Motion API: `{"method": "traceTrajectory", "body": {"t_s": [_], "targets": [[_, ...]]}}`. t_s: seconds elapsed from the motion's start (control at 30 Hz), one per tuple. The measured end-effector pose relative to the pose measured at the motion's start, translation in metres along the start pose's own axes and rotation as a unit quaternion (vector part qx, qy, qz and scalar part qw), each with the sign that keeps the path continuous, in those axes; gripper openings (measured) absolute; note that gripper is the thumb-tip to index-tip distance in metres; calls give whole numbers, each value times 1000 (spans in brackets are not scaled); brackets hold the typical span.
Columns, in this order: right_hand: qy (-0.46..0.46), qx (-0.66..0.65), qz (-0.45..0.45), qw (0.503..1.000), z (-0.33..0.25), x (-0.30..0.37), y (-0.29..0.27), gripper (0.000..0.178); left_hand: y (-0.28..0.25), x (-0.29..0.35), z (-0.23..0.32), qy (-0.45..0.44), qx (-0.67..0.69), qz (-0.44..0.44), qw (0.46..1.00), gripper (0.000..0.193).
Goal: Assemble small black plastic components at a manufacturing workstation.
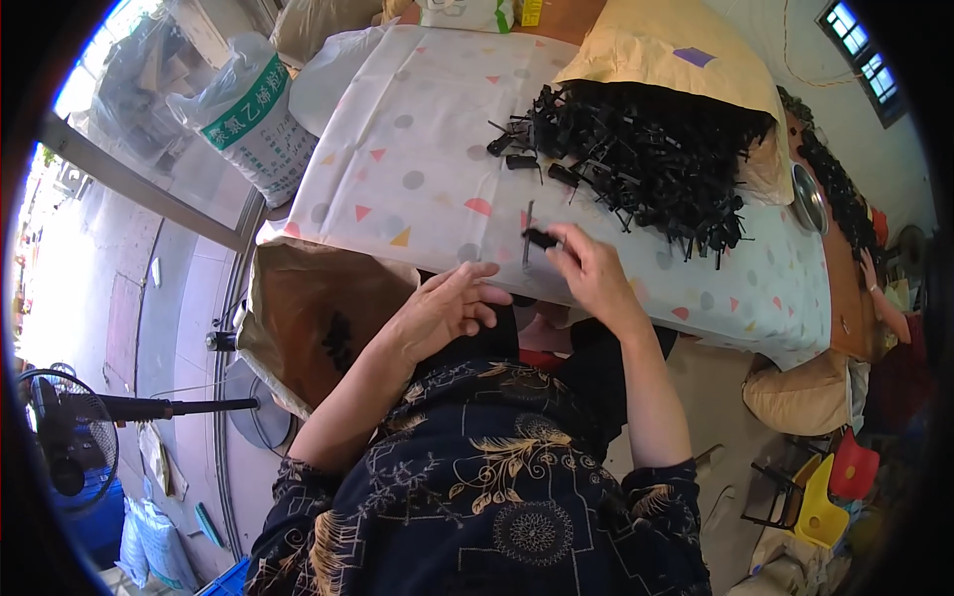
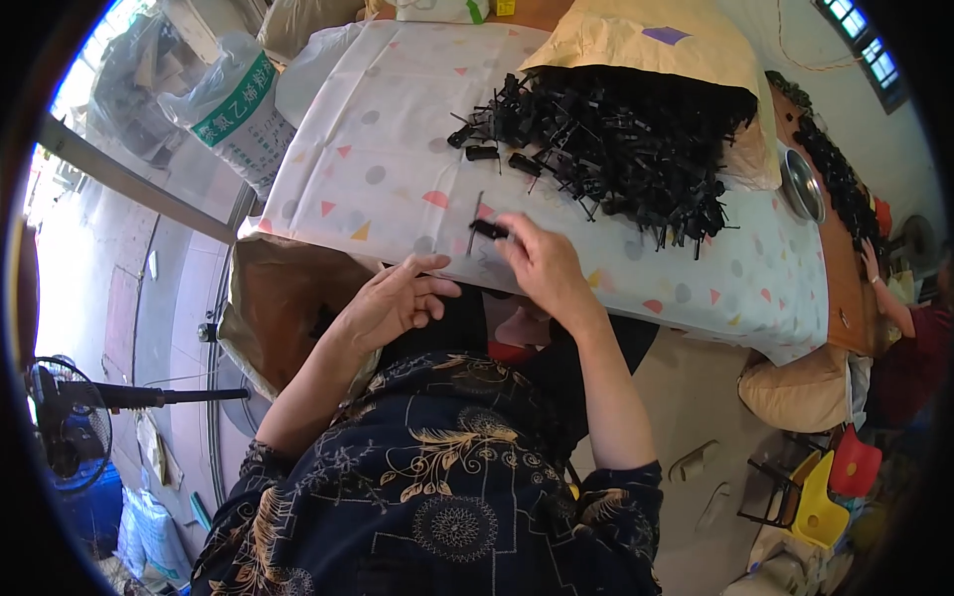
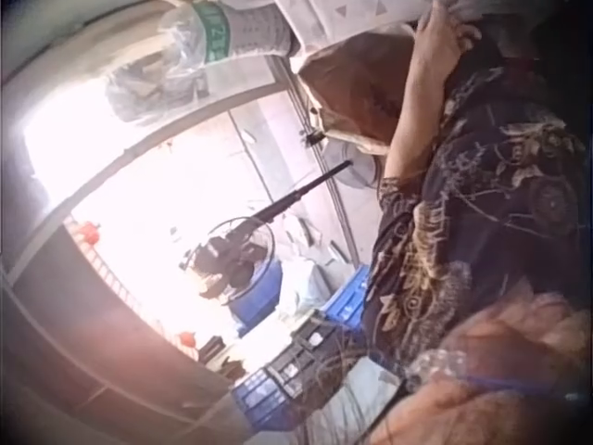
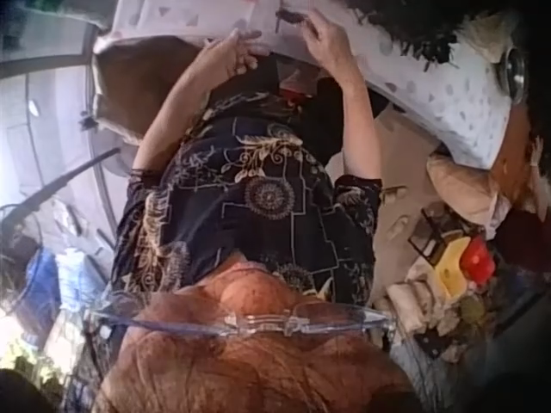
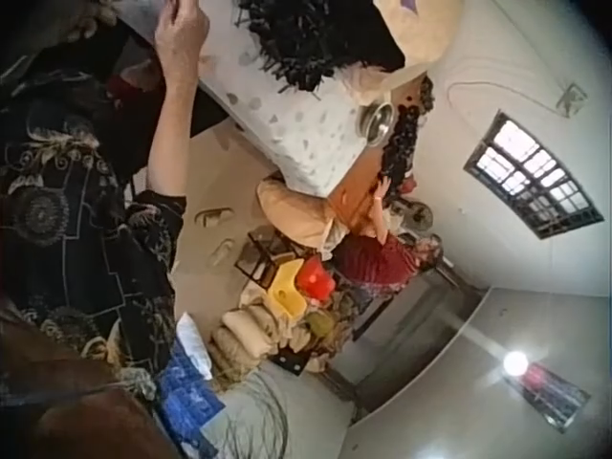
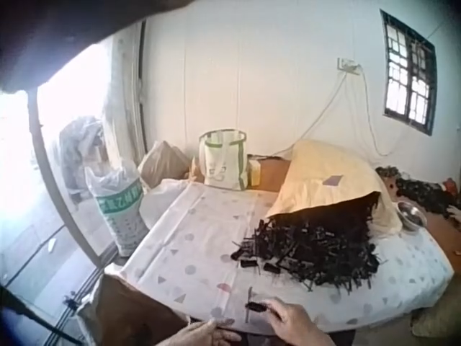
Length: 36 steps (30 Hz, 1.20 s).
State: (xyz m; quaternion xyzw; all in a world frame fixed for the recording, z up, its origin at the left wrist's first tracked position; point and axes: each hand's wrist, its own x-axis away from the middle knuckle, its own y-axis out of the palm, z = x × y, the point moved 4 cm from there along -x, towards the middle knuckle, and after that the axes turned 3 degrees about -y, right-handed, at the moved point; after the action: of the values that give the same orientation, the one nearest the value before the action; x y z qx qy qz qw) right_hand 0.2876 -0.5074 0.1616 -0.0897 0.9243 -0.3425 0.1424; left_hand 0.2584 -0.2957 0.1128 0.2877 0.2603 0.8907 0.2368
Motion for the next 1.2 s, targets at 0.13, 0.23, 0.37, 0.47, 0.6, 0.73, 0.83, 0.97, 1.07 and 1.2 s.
{"method": "traceTrajectory", "body": {"t_s": [0.13,0.23,0.37,0.47,0.6,0.73,0.83,0.97,1.07,1.2], "targets": [[-118,-40,0,992,-35,29,6,30,18,-9,-7,-38,71,-114,990,52],[-183,-9,-45,982,-47,41,12,43,20,-4,-16,-39,65,-158,984,56],[-273,-48,-23,961,-56,48,16,48,25,11,-30,-90,152,-205,963,64],[-263,-47,-16,964,-59,49,16,46,36,17,-20,-72,164,-197,964,55],[-176,-57,-30,982,-55,57,27,41,33,21,-23,-52,110,-128,984,44],[16,-200,14,980,-44,70,39,30,43,27,-13,27,5,-62,998,30],[6,-179,12,984,-55,73,45,12,46,30,-5,139,-201,3,970,25],[16,-196,28,980,-60,72,51,13,40,33,-8,190,-328,38,925,29],[25,-197,9,980,-63,73,55,13,34,32,-10,218,-378,55,898,33],[13,-169,15,985,-62,73,60,13,40,37,-3,192,-425,59,882,31]]}}
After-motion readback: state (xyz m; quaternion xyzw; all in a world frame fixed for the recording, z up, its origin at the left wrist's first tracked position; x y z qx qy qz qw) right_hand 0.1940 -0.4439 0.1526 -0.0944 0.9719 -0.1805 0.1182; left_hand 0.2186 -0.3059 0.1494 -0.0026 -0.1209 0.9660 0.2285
